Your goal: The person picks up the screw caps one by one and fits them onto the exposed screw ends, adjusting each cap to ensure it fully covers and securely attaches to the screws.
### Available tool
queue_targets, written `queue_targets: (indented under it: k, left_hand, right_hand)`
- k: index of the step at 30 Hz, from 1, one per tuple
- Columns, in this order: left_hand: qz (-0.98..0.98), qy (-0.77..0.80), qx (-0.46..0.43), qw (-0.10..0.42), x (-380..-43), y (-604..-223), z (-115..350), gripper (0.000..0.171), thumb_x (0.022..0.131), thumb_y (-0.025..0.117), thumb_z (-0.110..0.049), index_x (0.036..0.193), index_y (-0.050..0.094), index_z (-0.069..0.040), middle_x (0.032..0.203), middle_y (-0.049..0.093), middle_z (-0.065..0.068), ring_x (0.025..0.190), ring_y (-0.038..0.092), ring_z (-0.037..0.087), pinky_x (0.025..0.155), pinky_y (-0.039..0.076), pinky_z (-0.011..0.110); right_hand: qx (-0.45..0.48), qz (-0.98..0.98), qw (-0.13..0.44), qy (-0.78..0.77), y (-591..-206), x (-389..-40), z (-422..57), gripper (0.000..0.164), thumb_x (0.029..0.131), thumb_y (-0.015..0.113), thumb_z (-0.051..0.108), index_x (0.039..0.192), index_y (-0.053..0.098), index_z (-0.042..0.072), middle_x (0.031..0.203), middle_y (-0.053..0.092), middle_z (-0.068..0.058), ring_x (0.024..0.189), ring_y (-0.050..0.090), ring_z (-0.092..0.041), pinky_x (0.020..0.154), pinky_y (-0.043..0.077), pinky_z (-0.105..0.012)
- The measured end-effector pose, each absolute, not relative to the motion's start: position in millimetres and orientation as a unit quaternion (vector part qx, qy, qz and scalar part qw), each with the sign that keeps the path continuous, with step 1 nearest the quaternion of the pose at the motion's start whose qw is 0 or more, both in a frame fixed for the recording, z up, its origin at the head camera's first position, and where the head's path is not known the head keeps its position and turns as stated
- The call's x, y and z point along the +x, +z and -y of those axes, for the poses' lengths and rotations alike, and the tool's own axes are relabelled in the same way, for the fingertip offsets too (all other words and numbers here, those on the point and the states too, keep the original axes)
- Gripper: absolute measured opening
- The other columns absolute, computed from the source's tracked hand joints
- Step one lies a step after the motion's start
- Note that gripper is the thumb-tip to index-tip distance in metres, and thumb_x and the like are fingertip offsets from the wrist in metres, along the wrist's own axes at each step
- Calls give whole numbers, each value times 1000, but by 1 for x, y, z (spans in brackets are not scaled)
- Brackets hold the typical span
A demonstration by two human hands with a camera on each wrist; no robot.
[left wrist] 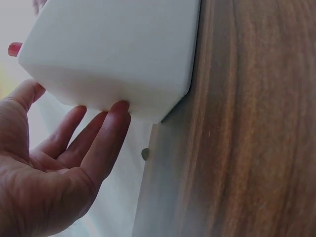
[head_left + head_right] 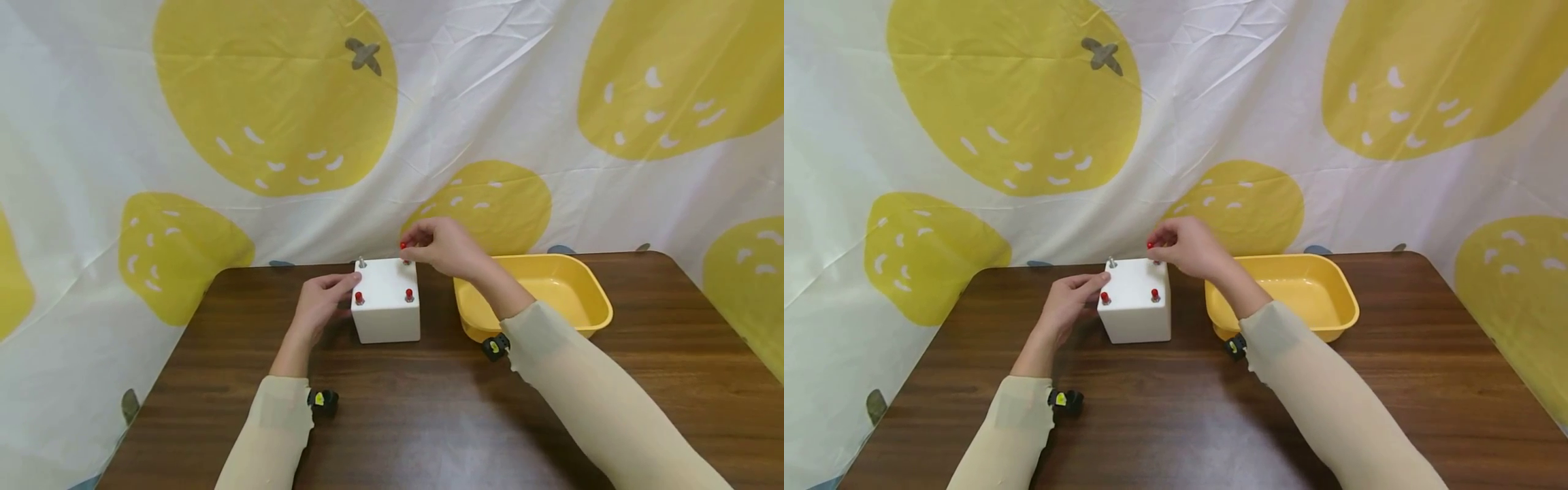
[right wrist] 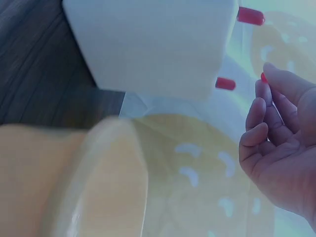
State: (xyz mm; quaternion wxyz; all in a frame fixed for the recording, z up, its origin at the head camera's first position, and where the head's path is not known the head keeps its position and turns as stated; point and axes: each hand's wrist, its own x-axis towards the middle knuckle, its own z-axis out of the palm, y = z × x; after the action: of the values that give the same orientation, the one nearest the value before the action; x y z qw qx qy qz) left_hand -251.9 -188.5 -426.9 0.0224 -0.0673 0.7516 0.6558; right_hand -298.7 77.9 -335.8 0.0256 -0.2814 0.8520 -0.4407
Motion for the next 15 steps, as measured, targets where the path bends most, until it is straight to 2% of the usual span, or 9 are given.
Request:
queue_targets:
  k: [4,11,15]
  left_hand:
    - [-756,651,-65,24,-253,-426,190,58,95,80,-48,130,74,-3,129,72,15,111,70,30,89,63,48]
    - [-753,654,-66,29,-253,-426,190,58,95,80,-48,130,74,-3,129,71,15,113,69,31,91,62,49]
    - [-750,657,-66,30,-252,-426,191,58,95,80,-48,130,74,-3,129,72,14,113,70,31,92,61,51]
  right_hand:
    - [-289,-844,35,-451,-334,-304,-64,17,97,80,15,108,76,4,95,74,-9,89,70,-37,72,54,-34]
    - [-295,-830,45,-471,-340,-316,-45,16,95,82,14,107,76,5,96,72,-8,82,65,-33,64,57,-37]
    - [-301,-826,42,-474,-342,-320,-37,19,93,85,14,107,77,3,95,72,-7,82,63,-27,64,54,-33]
